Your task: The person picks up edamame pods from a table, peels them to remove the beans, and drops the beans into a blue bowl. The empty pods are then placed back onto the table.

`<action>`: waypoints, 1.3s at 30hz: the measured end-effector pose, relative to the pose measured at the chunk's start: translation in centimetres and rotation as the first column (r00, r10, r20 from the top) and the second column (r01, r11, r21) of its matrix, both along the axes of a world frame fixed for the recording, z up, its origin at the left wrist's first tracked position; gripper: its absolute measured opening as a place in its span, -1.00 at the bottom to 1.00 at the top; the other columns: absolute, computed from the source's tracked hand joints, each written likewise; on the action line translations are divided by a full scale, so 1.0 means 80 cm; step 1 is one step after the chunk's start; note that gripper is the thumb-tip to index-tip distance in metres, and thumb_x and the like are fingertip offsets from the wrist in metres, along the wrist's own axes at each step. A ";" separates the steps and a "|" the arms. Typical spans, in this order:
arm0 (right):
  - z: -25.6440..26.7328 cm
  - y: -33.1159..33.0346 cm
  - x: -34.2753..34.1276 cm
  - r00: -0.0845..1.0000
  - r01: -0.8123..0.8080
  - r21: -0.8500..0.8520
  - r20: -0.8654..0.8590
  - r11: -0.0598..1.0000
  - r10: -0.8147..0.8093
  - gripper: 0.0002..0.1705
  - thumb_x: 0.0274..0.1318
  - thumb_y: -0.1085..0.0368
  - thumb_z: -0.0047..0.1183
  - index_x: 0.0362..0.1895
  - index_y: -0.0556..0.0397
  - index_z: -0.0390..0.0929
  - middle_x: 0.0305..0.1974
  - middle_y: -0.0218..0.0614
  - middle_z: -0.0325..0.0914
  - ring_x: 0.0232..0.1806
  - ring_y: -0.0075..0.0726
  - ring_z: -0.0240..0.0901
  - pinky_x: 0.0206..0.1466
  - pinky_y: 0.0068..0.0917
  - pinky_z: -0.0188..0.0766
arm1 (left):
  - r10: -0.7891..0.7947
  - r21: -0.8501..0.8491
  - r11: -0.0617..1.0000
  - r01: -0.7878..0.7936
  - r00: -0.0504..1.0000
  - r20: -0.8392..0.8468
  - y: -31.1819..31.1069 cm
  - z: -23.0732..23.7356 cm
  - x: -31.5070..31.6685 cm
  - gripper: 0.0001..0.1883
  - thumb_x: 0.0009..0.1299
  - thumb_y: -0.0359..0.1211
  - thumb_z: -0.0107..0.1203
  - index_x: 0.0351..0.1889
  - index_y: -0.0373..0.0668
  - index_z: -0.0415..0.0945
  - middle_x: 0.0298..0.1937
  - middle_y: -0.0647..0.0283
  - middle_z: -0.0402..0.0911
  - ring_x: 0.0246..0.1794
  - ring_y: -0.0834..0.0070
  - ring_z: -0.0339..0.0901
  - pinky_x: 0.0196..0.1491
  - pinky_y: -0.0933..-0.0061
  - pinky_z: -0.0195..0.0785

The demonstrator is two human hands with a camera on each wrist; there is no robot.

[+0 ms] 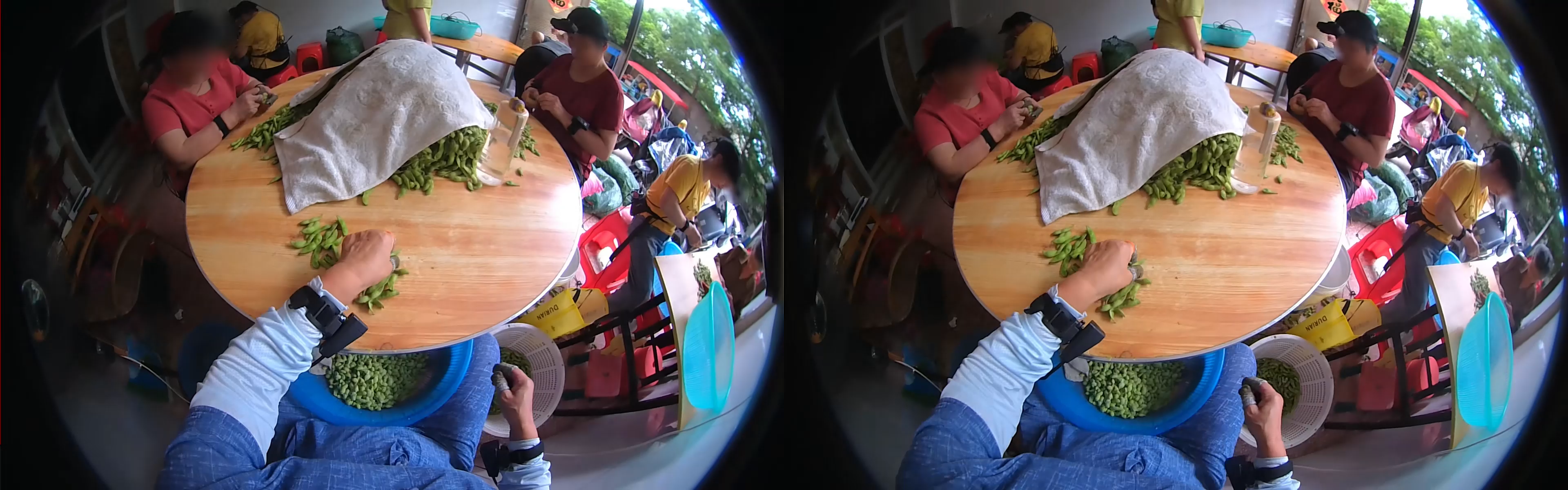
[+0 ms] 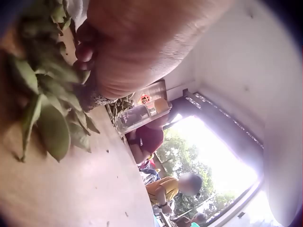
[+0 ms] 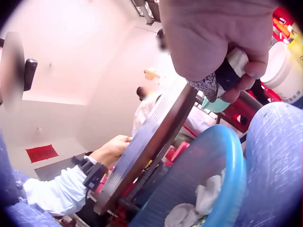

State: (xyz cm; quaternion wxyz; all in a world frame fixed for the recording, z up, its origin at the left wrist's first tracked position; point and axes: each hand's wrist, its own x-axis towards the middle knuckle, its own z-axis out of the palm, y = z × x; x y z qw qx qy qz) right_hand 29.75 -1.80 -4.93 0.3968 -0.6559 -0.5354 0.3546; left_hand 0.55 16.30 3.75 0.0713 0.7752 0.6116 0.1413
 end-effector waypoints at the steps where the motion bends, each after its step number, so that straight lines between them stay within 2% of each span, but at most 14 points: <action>1: 0.005 0.001 -0.007 1.000 -0.015 0.021 -0.003 1.000 0.015 -0.82 -0.08 0.46 -0.03 -0.31 0.25 0.47 -0.52 -0.30 0.48 -0.50 -0.56 0.36 -0.40 -0.64 0.30 | -0.041 0.115 0.992 0.044 0.999 -0.021 0.000 -0.002 -0.001 -0.87 -0.03 -0.46 0.01 -0.48 -0.22 0.46 -0.49 0.02 0.48 -0.39 0.12 0.44 -0.31 0.17 0.24; 3: 0.013 0.005 -0.015 0.996 -0.076 0.047 0.045 0.996 0.074 -0.83 -0.08 0.47 -0.03 -0.31 0.24 0.48 -0.51 -0.28 0.48 -0.49 -0.54 0.36 -0.40 -0.63 0.30 | -0.109 0.334 0.934 0.127 0.991 -0.071 -0.003 -0.009 -0.006 -0.89 -0.02 -0.45 0.02 -0.50 -0.22 0.46 -0.50 0.05 0.47 -0.40 0.14 0.44 -0.33 0.18 0.23; 6: 0.030 0.016 -0.042 0.990 -0.127 0.152 -0.047 0.980 0.136 -0.82 -0.08 0.48 -0.03 -0.30 0.22 0.48 -0.49 -0.25 0.47 -0.48 -0.52 0.36 -0.39 -0.61 0.30 | -0.095 0.498 0.860 0.112 0.994 -0.061 -0.005 0.008 -0.016 -0.88 -0.01 -0.42 0.05 -0.49 -0.22 0.47 -0.47 0.09 0.46 -0.40 0.16 0.42 -0.32 0.19 0.22; 10: 0.064 0.028 -0.081 0.957 -0.244 0.195 -0.108 0.950 0.269 -0.78 -0.10 0.50 -0.04 -0.26 0.20 0.47 -0.46 -0.21 0.46 -0.44 -0.49 0.37 -0.36 -0.59 0.30 | -0.048 0.368 0.930 -0.012 0.987 0.154 -0.009 0.029 -0.030 -0.85 -0.01 -0.39 0.10 -0.48 -0.23 0.48 -0.41 0.14 0.47 -0.38 0.18 0.41 -0.26 0.27 0.22; 16: 0.071 0.032 -0.118 0.911 -0.334 0.220 -0.174 0.916 0.374 -0.76 -0.11 0.52 -0.04 -0.25 0.21 0.46 -0.44 -0.26 0.46 -0.38 -0.46 0.38 -0.31 -0.59 0.30 | -0.144 0.655 0.748 0.104 0.990 0.007 -0.006 0.024 -0.060 -0.84 0.00 -0.37 0.12 -0.48 -0.23 0.48 -0.55 0.18 0.47 -0.52 0.23 0.43 -0.43 0.35 0.27; 19: 0.068 0.027 -0.119 0.901 -0.362 0.159 -0.194 0.919 0.388 -0.77 -0.08 0.50 -0.04 -0.23 0.22 0.45 -0.42 -0.29 0.47 -0.36 -0.52 0.37 -0.29 -0.61 0.31 | 0.049 0.295 0.947 -0.128 0.965 0.259 -0.015 0.024 -0.060 -0.85 0.04 -0.36 0.12 -0.47 -0.23 0.48 -0.61 0.20 0.46 -0.58 0.32 0.43 -0.47 0.40 0.26; 22: 0.054 0.024 -0.115 0.890 -0.391 0.094 -0.214 0.916 0.402 -0.77 0.00 0.46 -0.06 -0.19 0.23 0.43 -0.36 -0.39 0.48 -0.33 -0.61 0.35 -0.26 -0.66 0.32 | 0.158 0.086 0.976 -0.202 0.917 0.365 -0.001 0.002 -0.074 -0.86 0.05 -0.37 0.11 -0.46 -0.22 0.47 -0.63 0.21 0.47 -0.62 0.40 0.42 -0.50 0.43 0.26; 25: 0.053 0.024 -0.113 0.891 -0.390 0.085 -0.217 0.917 0.399 -0.77 0.01 0.45 -0.06 -0.18 0.24 0.43 -0.35 -0.39 0.48 -0.32 -0.61 0.35 -0.25 -0.65 0.32 | 0.127 0.023 0.989 -0.145 0.925 0.358 -0.001 -0.010 -0.080 -0.88 0.07 -0.39 0.09 -0.48 -0.24 0.46 -0.61 0.22 0.48 -0.61 0.46 0.43 -0.49 0.43 0.25; 28: 0.049 0.023 -0.113 0.885 -0.384 0.095 -0.244 0.918 0.396 -0.78 0.00 0.45 -0.05 -0.21 0.24 0.44 -0.37 -0.35 0.48 -0.34 -0.59 0.35 -0.26 -0.63 0.31 | 0.119 -0.010 0.992 -0.129 0.882 0.455 -0.006 -0.009 -0.083 -0.91 0.09 -0.43 0.00 -0.46 -0.23 0.42 -0.57 0.14 0.50 -0.58 0.33 0.46 -0.47 0.42 0.31; 31: 0.047 0.025 -0.115 0.868 -0.348 0.117 -0.335 0.930 0.367 -0.78 -0.04 0.47 -0.05 -0.22 0.22 0.45 -0.42 -0.31 0.47 -0.37 -0.58 0.34 -0.30 -0.61 0.30 | 0.213 -0.231 0.973 -0.024 0.485 0.848 -0.010 -0.001 -0.082 -0.95 0.16 -0.52 -0.10 -0.42 -0.24 0.36 -0.56 0.22 0.48 -0.62 0.52 0.43 -0.55 0.57 0.28; 32: 0.049 0.026 -0.116 0.848 -0.351 0.114 -0.382 0.930 0.367 -0.76 -0.02 0.46 -0.06 -0.19 0.22 0.43 -0.41 -0.33 0.47 -0.36 -0.58 0.33 -0.27 -0.61 0.30 | 0.336 -0.377 0.926 0.030 0.395 0.855 -0.023 0.014 -0.077 -0.94 0.22 -0.56 -0.14 -0.38 -0.24 0.33 -0.53 0.30 0.44 -0.61 0.66 0.39 -0.57 0.69 0.24; 35: 0.073 0.031 -0.123 0.765 -0.347 0.094 -0.547 0.933 0.339 -0.67 0.01 0.44 -0.06 -0.07 0.20 0.36 -0.37 -0.39 0.44 -0.30 -0.60 0.31 -0.21 -0.63 0.27 | 0.244 -0.288 0.935 0.209 0.215 0.946 -0.071 0.021 -0.046 -0.93 0.25 -0.47 -0.07 -0.32 -0.21 0.34 -0.54 0.28 0.45 -0.59 0.65 0.39 -0.57 0.71 0.21; 37: 0.095 0.040 -0.131 0.668 -0.376 0.089 -0.663 0.923 0.336 -0.61 0.02 0.42 -0.06 0.00 0.18 0.30 -0.36 -0.43 0.42 -0.26 -0.60 0.30 -0.17 -0.64 0.25 | 0.088 -0.162 0.930 0.330 0.227 0.970 -0.104 0.014 -0.024 -0.88 0.24 -0.45 -0.01 -0.29 -0.22 0.33 -0.50 0.30 0.44 -0.51 0.68 0.40 -0.48 0.71 0.24; 39: 0.110 0.049 -0.135 0.532 -0.434 0.104 -0.772 0.895 0.348 -0.56 0.03 0.41 -0.05 0.05 0.16 0.26 -0.35 -0.46 0.40 -0.24 -0.60 0.29 -0.13 -0.65 0.23 | 0.131 -0.241 0.904 0.355 0.305 0.943 -0.137 0.010 -0.006 -0.85 0.23 -0.51 -0.02 -0.25 -0.24 0.31 -0.43 0.31 0.48 -0.45 0.72 0.40 -0.44 0.71 0.25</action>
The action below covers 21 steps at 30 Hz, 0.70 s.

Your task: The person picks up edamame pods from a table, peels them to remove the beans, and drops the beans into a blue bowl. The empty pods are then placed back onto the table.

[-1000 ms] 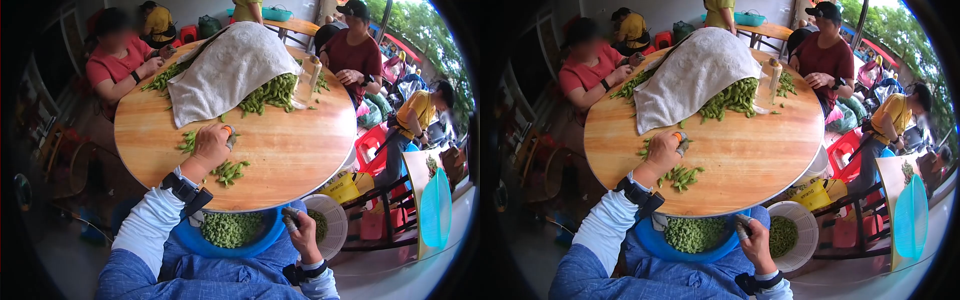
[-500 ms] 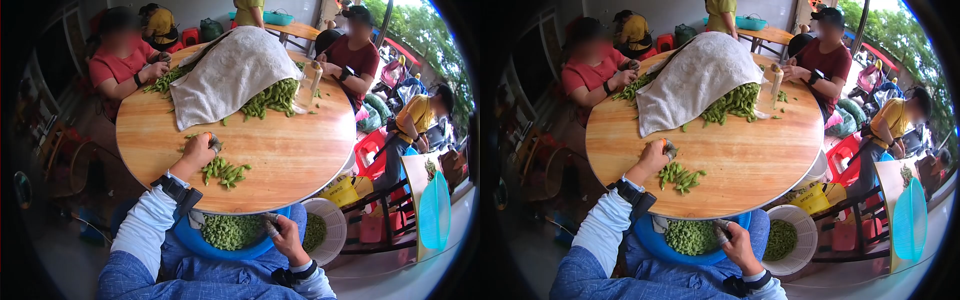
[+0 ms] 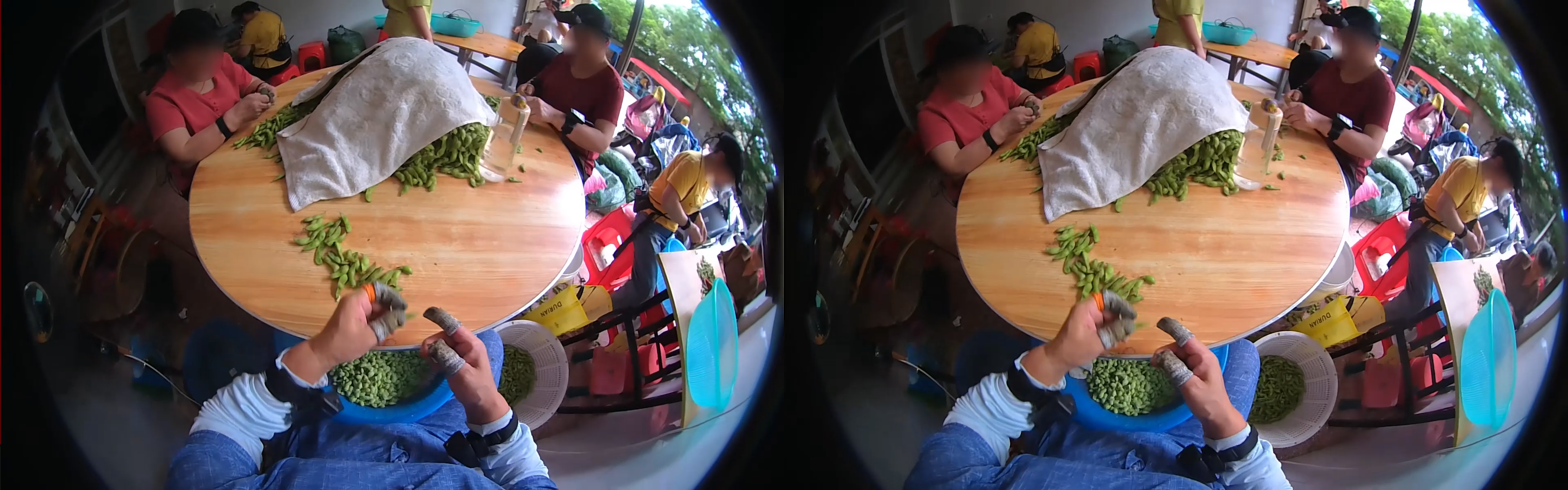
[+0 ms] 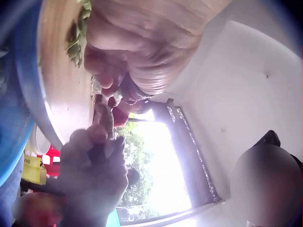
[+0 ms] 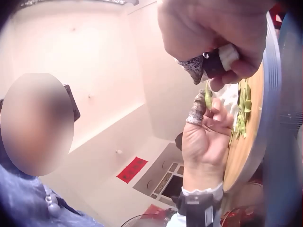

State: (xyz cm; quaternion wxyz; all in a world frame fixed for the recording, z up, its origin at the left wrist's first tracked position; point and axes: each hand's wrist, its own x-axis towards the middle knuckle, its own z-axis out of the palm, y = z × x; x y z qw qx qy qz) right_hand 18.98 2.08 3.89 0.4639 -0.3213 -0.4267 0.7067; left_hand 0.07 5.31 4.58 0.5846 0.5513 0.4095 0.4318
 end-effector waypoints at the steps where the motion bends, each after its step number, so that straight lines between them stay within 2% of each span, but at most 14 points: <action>1: -0.003 0.003 0.000 0.999 -0.031 -0.012 -0.019 0.999 0.031 -0.61 0.04 0.40 -0.07 0.02 0.18 0.29 -0.31 -0.44 0.42 -0.24 -0.59 0.31 -0.13 -0.64 0.25 | -0.016 -0.044 0.999 0.018 0.999 0.030 -0.011 -0.005 0.006 -0.82 0.22 -0.51 0.00 -0.23 -0.26 0.29 -0.42 0.31 0.47 -0.42 0.71 0.41 -0.40 0.70 0.26; 2: -0.002 0.002 -0.001 0.998 -0.058 -0.004 -0.006 0.998 0.058 -0.61 0.04 0.40 -0.07 0.01 0.18 0.30 -0.29 -0.42 0.43 -0.23 -0.58 0.33 -0.12 -0.63 0.26 | -0.028 -0.087 0.996 0.033 0.998 0.059 -0.020 -0.010 0.011 -0.79 0.21 -0.50 0.02 -0.21 -0.27 0.27 -0.41 0.30 0.47 -0.40 0.69 0.41 -0.35 0.70 0.27; 3: 0.000 0.001 -0.003 0.996 -0.088 0.002 0.008 0.996 0.088 -0.62 0.04 0.41 -0.07 0.00 0.19 0.30 -0.26 -0.40 0.44 -0.22 -0.57 0.34 -0.11 -0.62 0.27 | -0.053 -0.080 0.995 0.066 0.986 0.161 -0.026 -0.018 0.014 -0.74 0.21 -0.49 0.03 -0.18 -0.29 0.23 -0.40 0.29 0.47 -0.38 0.66 0.42 -0.31 0.68 0.28; 6: -0.010 -0.002 -0.005 0.992 -0.121 0.019 -0.018 0.992 0.122 -0.68 0.04 0.41 -0.06 -0.07 0.21 0.34 -0.19 -0.33 0.46 -0.18 -0.54 0.37 -0.10 -0.60 0.30 | -0.039 -0.153 0.987 0.058 0.992 0.122 -0.038 -0.026 0.014 -0.73 0.20 -0.49 0.04 -0.18 -0.29 0.21 -0.38 0.27 0.48 -0.36 0.65 0.42 -0.30 0.67 0.28; 7: -0.011 -0.004 -0.007 0.993 -0.111 0.008 -0.024 0.994 0.112 -0.69 0.03 0.41 -0.06 -0.08 0.22 0.35 -0.20 -0.33 0.46 -0.18 -0.54 0.37 -0.10 -0.60 0.30 | -0.039 -0.225 0.971 0.077 0.985 0.167 -0.040 -0.027 0.013 -0.72 0.20 -0.49 0.04 -0.17 -0.27 0.21 -0.37 0.26 0.47 -0.37 0.66 0.41 -0.34 0.68 0.27; 10: -0.020 -0.009 -0.004 0.994 -0.111 0.000 0.006 0.994 0.111 -0.72 0.02 0.43 -0.05 -0.12 0.22 0.37 -0.22 -0.35 0.46 -0.20 -0.55 0.37 -0.11 -0.60 0.30 | -0.033 -0.248 0.965 0.087 0.976 0.214 -0.043 -0.031 0.011 -0.71 0.21 -0.49 0.04 -0.16 -0.26 0.20 -0.39 0.28 0.46 -0.43 0.68 0.38 -0.40 0.70 0.23; 12: -0.026 -0.008 -0.002 0.992 -0.122 0.002 0.041 0.993 0.121 -0.74 0.01 0.44 -0.05 -0.15 0.22 0.38 -0.24 -0.37 0.47 -0.21 -0.57 0.36 -0.12 -0.61 0.29 | -0.118 -0.282 0.946 0.161 0.980 0.163 -0.045 -0.033 0.007 -0.78 0.24 -0.45 -0.01 -0.18 -0.25 0.24 -0.44 0.33 0.45 -0.47 0.71 0.35 -0.44 0.72 0.21; 14: -0.021 -0.008 -0.002 0.989 -0.120 0.087 0.095 0.989 0.112 -0.75 0.02 0.44 -0.04 -0.16 0.23 0.39 -0.26 -0.38 0.47 -0.23 -0.59 0.34 -0.13 -0.61 0.29 | -0.196 -0.328 0.918 0.223 0.974 0.114 -0.048 -0.034 0.003 -0.83 0.28 -0.41 -0.06 -0.20 -0.23 0.28 -0.49 0.38 0.43 -0.52 0.74 0.32 -0.48 0.73 0.18; 15: -0.021 -0.009 -0.002 0.986 -0.125 0.126 0.130 0.984 0.108 -0.76 0.02 0.43 -0.04 -0.17 0.23 0.39 -0.27 -0.39 0.47 -0.23 -0.59 0.34 -0.14 -0.62 0.29 | -0.300 -0.292 0.902 0.318 0.948 0.105 -0.048 -0.033 0.001 -0.86 0.33 -0.35 -0.14 -0.24 -0.20 0.32 -0.52 0.42 0.41 -0.57 0.76 0.28 -0.52 0.75 0.16; 18: -0.022 -0.011 0.002 0.976 -0.164 0.164 0.168 0.973 0.136 -0.76 0.02 0.43 -0.03 -0.18 0.23 0.39 -0.27 -0.39 0.47 -0.24 -0.59 0.34 -0.14 -0.62 0.29 | -0.451 -0.372 0.824 0.428 0.892 0.028 -0.047 -0.030 -0.006 -0.84 0.34 -0.31 -0.19 -0.25 -0.18 0.34 -0.55 0.43 0.40 -0.60 0.77 0.26 -0.55 0.76 0.13; 21: -0.022 -0.011 0.003 0.976 -0.173 0.171 0.161 0.970 0.145 -0.77 0.01 0.44 -0.02 -0.19 0.23 0.40 -0.28 -0.39 0.47 -0.25 -0.59 0.34 -0.15 -0.62 0.30 | -0.449 -0.403 0.781 0.476 0.878 0.166 -0.049 -0.035 -0.007 -0.84 0.35 -0.29 -0.19 -0.27 -0.16 0.34 -0.58 0.45 0.37 -0.61 0.78 0.25 -0.56 0.77 0.12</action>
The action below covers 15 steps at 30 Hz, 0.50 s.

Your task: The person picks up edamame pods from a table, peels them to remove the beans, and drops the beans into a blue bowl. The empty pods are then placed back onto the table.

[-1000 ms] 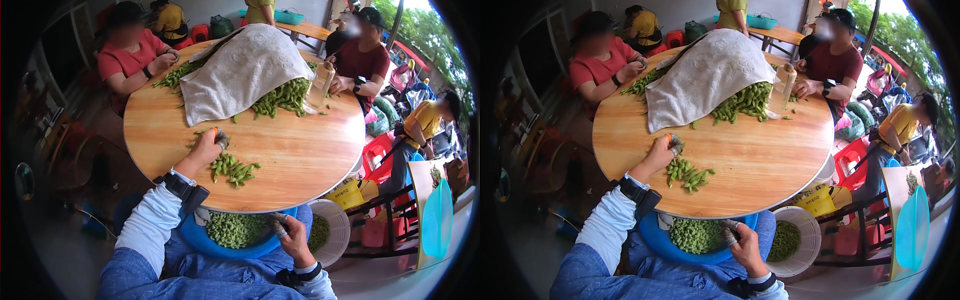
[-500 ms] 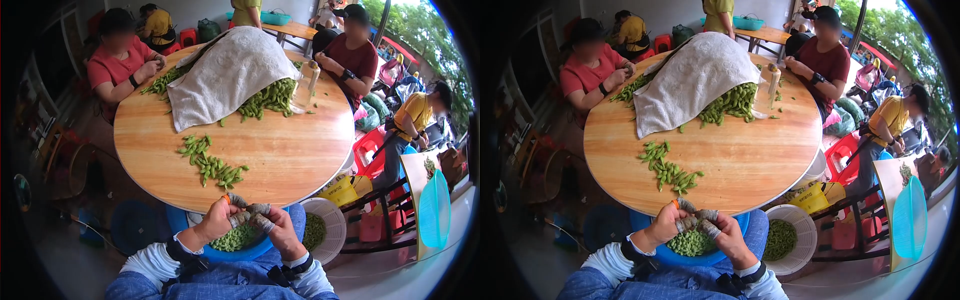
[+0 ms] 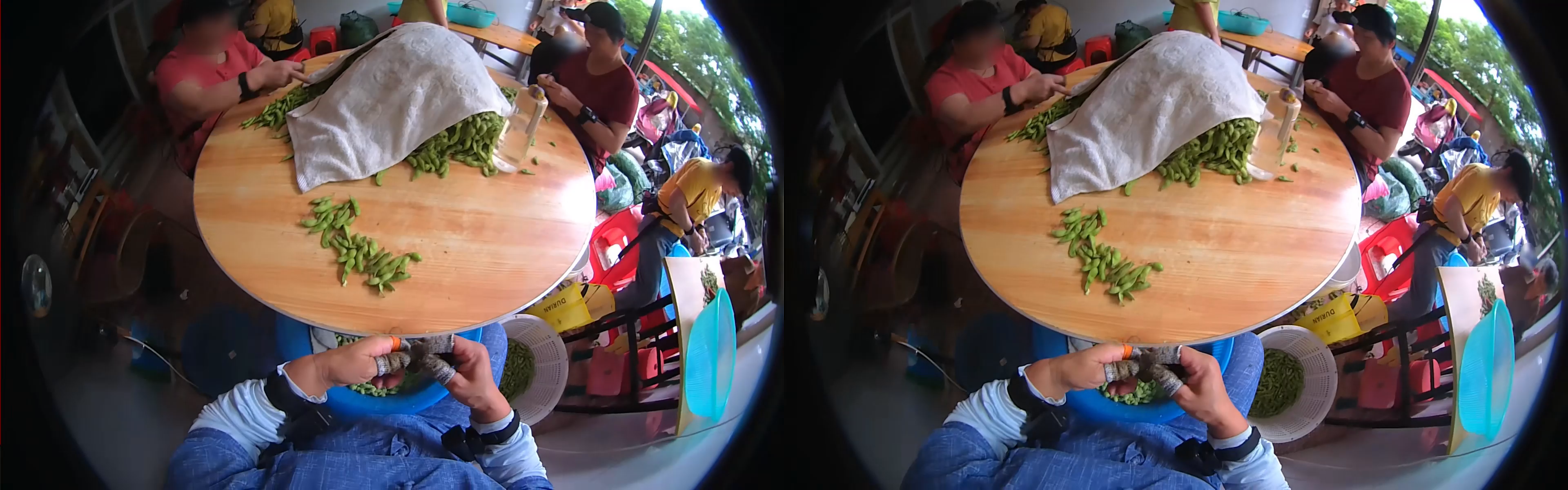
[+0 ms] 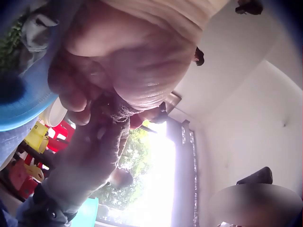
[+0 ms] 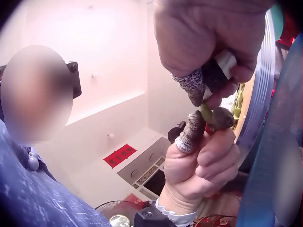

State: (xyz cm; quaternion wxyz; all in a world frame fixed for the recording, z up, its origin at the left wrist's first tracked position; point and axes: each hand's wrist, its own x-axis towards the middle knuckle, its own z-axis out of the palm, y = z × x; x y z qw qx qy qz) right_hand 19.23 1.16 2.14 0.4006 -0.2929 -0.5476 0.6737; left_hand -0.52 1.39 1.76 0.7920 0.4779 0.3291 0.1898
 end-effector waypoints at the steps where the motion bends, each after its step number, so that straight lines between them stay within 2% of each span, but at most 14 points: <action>1: 0.000 0.000 0.001 1.000 0.008 0.009 -0.004 1.000 -0.008 -0.77 0.01 0.44 -0.02 -0.19 0.23 0.40 -0.28 -0.38 0.47 -0.25 -0.59 0.34 -0.15 -0.62 0.30 | -0.009 -0.020 1.000 0.010 0.999 0.033 0.002 0.001 0.002 -0.84 0.35 -0.29 -0.19 -0.27 -0.16 0.34 -0.58 0.46 0.37 -0.61 0.78 0.25 -0.56 0.77 0.11; 2: -0.004 0.000 0.002 1.000 0.028 0.026 0.007 0.999 -0.028 -0.75 0.00 0.45 -0.02 -0.17 0.23 0.38 -0.27 -0.37 0.47 -0.24 -0.59 0.34 -0.15 -0.61 0.30 | 0.003 -0.010 1.000 -0.002 0.997 0.077 0.003 0.000 0.003 -0.85 0.33 -0.30 -0.15 -0.27 -0.17 0.34 -0.58 0.46 0.36 -0.62 0.78 0.25 -0.56 0.76 0.12; 5: 0.002 -0.006 0.000 0.969 0.237 -0.012 0.075 0.971 -0.235 -0.72 0.00 0.45 -0.01 -0.14 0.24 0.36 -0.24 -0.36 0.45 -0.21 -0.58 0.34 -0.12 -0.59 0.30 | 0.176 0.288 0.942 -0.171 0.984 0.008 -0.004 0.009 0.009 -0.83 0.31 -0.32 -0.10 -0.25 -0.22 0.34 -0.55 0.47 0.37 -0.58 0.74 0.28 -0.52 0.69 0.18; 6: 0.000 -0.006 0.004 0.978 0.205 -0.034 0.043 0.978 -0.204 -0.71 0.01 0.42 -0.02 -0.12 0.23 0.36 -0.21 -0.35 0.44 -0.19 -0.56 0.34 -0.09 -0.59 0.29 | 0.322 0.484 0.828 -0.282 0.947 0.000 -0.007 0.009 0.017 -0.78 0.24 -0.34 -0.01 -0.24 -0.28 0.36 -0.52 0.35 0.43 -0.54 0.53 0.40 -0.46 0.53 0.27; 8: 0.001 -0.010 0.005 0.994 0.105 -0.124 0.015 0.987 -0.104 -0.71 0.04 0.38 -0.03 -0.13 0.23 0.36 -0.21 -0.36 0.44 -0.18 -0.56 0.33 -0.08 -0.59 0.28 | 0.462 0.870 0.480 -0.112 0.875 -0.142 -0.010 0.007 0.015 -0.79 0.17 -0.37 0.04 -0.28 -0.28 0.38 -0.48 0.20 0.46 -0.51 0.34 0.44 -0.44 0.46 0.30; 9: 0.002 -0.014 0.005 0.998 0.054 -0.171 -0.003 0.984 -0.056 -0.71 0.05 0.36 -0.03 -0.13 0.23 0.36 -0.21 -0.36 0.44 -0.18 -0.56 0.33 -0.08 -0.59 0.28 | 0.545 0.964 0.265 0.031 0.819 -0.177 -0.011 0.005 0.015 -0.79 0.13 -0.38 0.07 -0.31 -0.28 0.39 -0.45 0.13 0.48 -0.50 0.24 0.46 -0.43 0.43 0.31; 10: 0.007 -0.016 0.001 0.998 0.038 -0.188 -0.035 0.981 -0.046 -0.71 0.07 0.32 -0.05 -0.14 0.22 0.37 -0.22 -0.38 0.44 -0.19 -0.57 0.34 -0.09 -0.60 0.28 | 0.549 0.944 0.317 0.089 0.795 -0.259 -0.016 0.010 0.016 -0.73 -0.03 -0.43 0.10 -0.34 -0.29 0.42 -0.42 -0.03 0.46 -0.45 0.10 0.44 -0.42 0.32 0.32; 13: -0.004 -0.017 0.002 0.997 0.020 -0.244 -0.067 0.970 -0.037 -0.72 0.06 0.33 -0.05 -0.15 0.22 0.38 -0.23 -0.39 0.46 -0.21 -0.57 0.35 -0.09 -0.59 0.28 | 0.558 0.933 0.278 0.229 0.752 -0.351 -0.019 0.011 0.014 -0.68 -0.17 -0.46 0.08 -0.37 -0.32 0.43 -0.44 -0.01 0.46 -0.47 0.14 0.46 -0.42 0.31 0.33; 15: 0.000 -0.016 -0.001 0.996 0.015 -0.254 -0.086 0.967 -0.038 -0.74 0.05 0.35 -0.05 -0.16 0.22 0.39 -0.24 -0.38 0.46 -0.22 -0.57 0.36 -0.09 -0.60 0.29 | 0.568 0.937 0.213 0.278 0.745 -0.350 -0.020 0.009 0.012 -0.67 -0.23 -0.45 0.07 -0.42 -0.34 0.44 -0.45 -0.01 0.46 -0.48 0.15 0.46 -0.42 0.30 0.34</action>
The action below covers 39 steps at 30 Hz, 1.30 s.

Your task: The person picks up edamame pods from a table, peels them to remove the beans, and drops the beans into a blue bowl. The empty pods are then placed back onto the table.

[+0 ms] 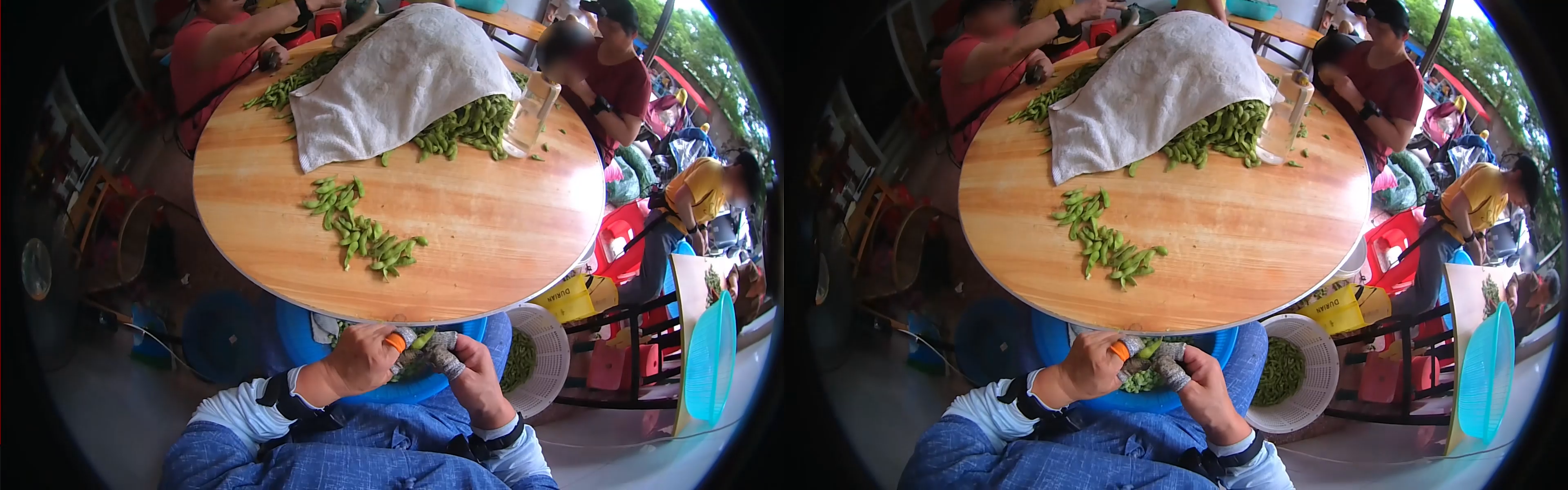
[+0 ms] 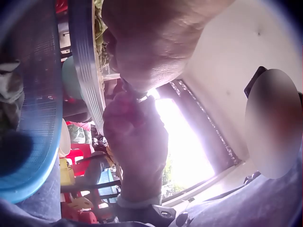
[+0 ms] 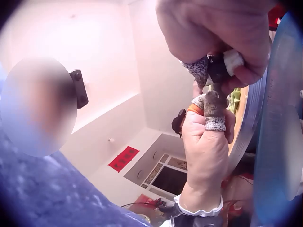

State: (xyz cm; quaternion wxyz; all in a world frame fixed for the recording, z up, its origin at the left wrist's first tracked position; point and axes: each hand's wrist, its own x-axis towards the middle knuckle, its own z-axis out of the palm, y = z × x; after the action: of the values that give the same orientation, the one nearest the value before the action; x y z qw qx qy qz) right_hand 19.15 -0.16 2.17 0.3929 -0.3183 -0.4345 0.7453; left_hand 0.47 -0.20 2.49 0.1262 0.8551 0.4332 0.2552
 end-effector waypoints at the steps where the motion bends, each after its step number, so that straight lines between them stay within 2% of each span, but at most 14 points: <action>1: 0.002 0.000 -0.002 1.000 0.001 -0.005 -0.009 1.000 -0.001 -0.75 0.05 0.36 -0.05 -0.16 0.22 0.39 -0.24 -0.38 0.47 -0.22 -0.58 0.36 -0.10 -0.60 0.29 | -0.009 0.033 0.999 0.009 1.000 -0.024 0.000 -0.001 0.000 -0.67 -0.26 -0.45 0.07 -0.45 -0.34 0.45 -0.46 -0.01 0.46 -0.49 0.16 0.46 -0.42 0.29 0.35; 4: -0.003 0.000 -0.010 0.998 0.070 -0.045 0.008 0.997 -0.069 -0.76 0.00 0.32 0.00 -0.22 0.18 0.43 -0.33 -0.42 0.48 -0.36 -0.62 0.33 -0.26 -0.66 0.24 | -0.016 0.168 0.986 0.016 1.000 -0.001 0.001 0.001 0.003 -0.83 -0.10 -0.45 0.02 -0.51 -0.28 0.38 -0.54 0.16 0.43 -0.53 0.27 0.45 -0.47 0.34 0.31; 10: 0.001 0.001 -0.006 0.998 0.053 -0.064 -0.023 0.997 -0.055 -0.76 0.00 0.31 0.00 -0.24 0.19 0.43 -0.30 -0.40 0.49 -0.29 -0.59 0.35 -0.19 -0.64 0.26 | -0.022 0.154 0.988 0.025 1.000 -0.021 0.002 0.005 0.004 -0.86 -0.06 -0.43 0.01 -0.53 -0.26 0.37 -0.54 0.17 0.43 -0.54 0.30 0.44 -0.49 0.36 0.31; 13: 0.004 0.002 -0.006 0.999 0.049 -0.065 0.006 0.997 -0.048 -0.75 0.00 0.31 0.01 -0.23 0.19 0.42 -0.29 -0.40 0.48 -0.25 -0.58 0.35 -0.13 -0.62 0.26 | -0.018 0.089 0.996 0.024 0.998 -0.064 0.000 0.002 0.004 -0.76 -0.26 -0.42 0.08 -0.59 -0.35 0.44 -0.47 0.00 0.46 -0.49 0.19 0.47 -0.42 0.30 0.36; 16: -0.005 0.003 -0.005 0.999 0.014 -0.062 -0.034 0.998 -0.016 -0.76 0.03 0.46 -0.10 -0.15 0.21 0.38 -0.23 -0.36 0.46 -0.22 -0.56 0.37 -0.10 -0.59 0.30 | -0.020 0.132 0.991 0.028 0.998 -0.061 -0.001 -0.008 0.004 -0.78 -0.26 -0.42 0.08 -0.63 -0.34 0.42 -0.46 0.01 0.46 -0.49 0.19 0.47 -0.43 0.29 0.35; 19: -0.014 0.003 -0.008 1.000 0.013 -0.088 -0.025 0.996 -0.016 -0.76 0.02 0.44 -0.07 -0.16 0.19 0.39 -0.24 -0.38 0.46 -0.23 -0.57 0.37 -0.12 -0.60 0.31 | -0.050 0.221 0.973 0.059 0.998 -0.047 -0.002 -0.010 0.003 -0.92 -0.07 -0.43 0.01 -0.62 -0.23 0.38 -0.53 0.16 0.43 -0.53 0.31 0.44 -0.50 0.36 0.32; 22: -0.019 0.003 -0.006 1.000 -0.003 -0.112 -0.031 0.994 -0.001 -0.76 0.02 0.42 -0.05 -0.16 0.18 0.39 -0.24 -0.38 0.46 -0.23 -0.58 0.36 -0.12 -0.60 0.30 | -0.062 0.216 0.974 0.068 0.997 -0.034 -0.003 -0.019 0.001 -0.92 -0.08 -0.41 0.03 -0.64 -0.21 0.41 -0.52 0.16 0.43 -0.53 0.30 0.44 -0.48 0.35 0.33; 25: -0.028 0.000 -0.008 0.994 -0.007 -0.111 -0.107 0.994 -0.005 -0.75 0.01 0.41 -0.03 -0.16 0.18 0.39 -0.24 -0.39 0.46 -0.23 -0.57 0.36 -0.12 -0.60 0.30 | -0.074 0.076 0.995 0.070 0.996 0.044 -0.003 -0.027 -0.002 -0.89 0.00 -0.41 0.03 -0.52 -0.23 0.44 -0.49 0.12 0.45 -0.52 0.24 0.44 -0.47 0.33 0.32; 28: -0.024 0.000 -0.013 0.987 0.040 -0.070 -0.152 0.997 -0.050 -0.76 0.00 0.36 0.01 -0.20 0.17 0.40 -0.25 -0.40 0.46 -0.24 -0.57 0.35 -0.12 -0.59 0.28 | 0.017 -0.120 0.991 0.054 0.852 0.524 0.000 -0.028 0.017 -0.86 0.15 -0.39 -0.01 -0.40 -0.28 0.43 -0.47 0.12 0.47 -0.49 0.27 0.46 -0.44 0.37 0.32; 30: -0.024 -0.003 -0.016 0.988 0.066 -0.016 -0.142 0.998 -0.068 -0.76 -0.01 0.35 0.02 -0.22 0.16 0.41 -0.26 -0.40 0.46 -0.25 -0.58 0.34 -0.12 -0.59 0.26 | 0.179 -0.405 0.905 0.131 0.747 0.641 -0.002 -0.023 0.016 -0.84 0.22 -0.35 -0.03 -0.35 -0.27 0.40 -0.51 0.24 0.46 -0.54 0.47 0.41 -0.46 0.50 0.27; 31: -0.025 -0.002 -0.016 0.990 0.076 0.028 -0.125 0.997 -0.072 -0.77 0.00 0.34 0.01 -0.22 0.15 0.41 -0.26 -0.41 0.46 -0.26 -0.58 0.34 -0.12 -0.60 0.26 | 0.269 -0.523 0.831 0.187 0.689 0.673 -0.002 -0.021 0.015 -0.82 0.26 -0.33 -0.04 -0.32 -0.27 0.39 -0.54 0.30 0.45 -0.57 0.57 0.39 -0.47 0.57 0.25; 34: -0.027 -0.001 -0.014 0.997 0.074 0.152 -0.015 0.986 -0.073 -0.79 0.02 0.39 -0.02 -0.21 0.17 0.39 -0.27 -0.42 0.43 -0.25 -0.61 0.31 -0.14 -0.63 0.25 | 0.382 -0.699 0.690 0.187 0.726 0.572 -0.005 -0.020 0.011 -0.85 0.27 -0.35 -0.04 -0.34 -0.27 0.39 -0.57 0.39 0.41 -0.56 0.72 0.30 -0.49 0.65 0.21; 37: -0.040 -0.003 -0.014 0.994 0.030 0.185 0.096 0.982 -0.049 -0.82 0.02 0.42 -0.05 -0.24 0.19 0.37 -0.31 -0.45 0.41 -0.27 -0.62 0.28 -0.17 -0.64 0.25 | 0.349 -0.616 0.783 0.087 0.758 0.551 -0.010 -0.022 0.009 -0.87 0.26 -0.40 -0.06 -0.33 -0.28 0.38 -0.55 0.37 0.42 -0.54 0.73 0.31 -0.50 0.65 0.20; 39: -0.042 -0.004 -0.022 0.988 0.037 0.205 0.140 0.978 -0.067 -0.86 0.00 0.46 -0.05 -0.30 0.21 0.38 -0.37 -0.47 0.39 -0.32 -0.63 0.25 -0.24 -0.65 0.24 | 0.374 -0.672 0.729 0.129 0.747 0.549 -0.012 -0.034 0.004 -0.87 0.26 -0.42 -0.08 -0.31 -0.29 0.38 -0.53 0.36 0.43 -0.53 0.74 0.30 -0.49 0.65 0.20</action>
State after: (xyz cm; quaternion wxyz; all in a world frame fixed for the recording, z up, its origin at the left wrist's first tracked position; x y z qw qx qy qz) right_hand 17.37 -0.51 -1.18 0.4097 -0.3421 -0.5268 0.6615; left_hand 0.75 -1.16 -0.27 0.5505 0.5719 0.4825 0.3702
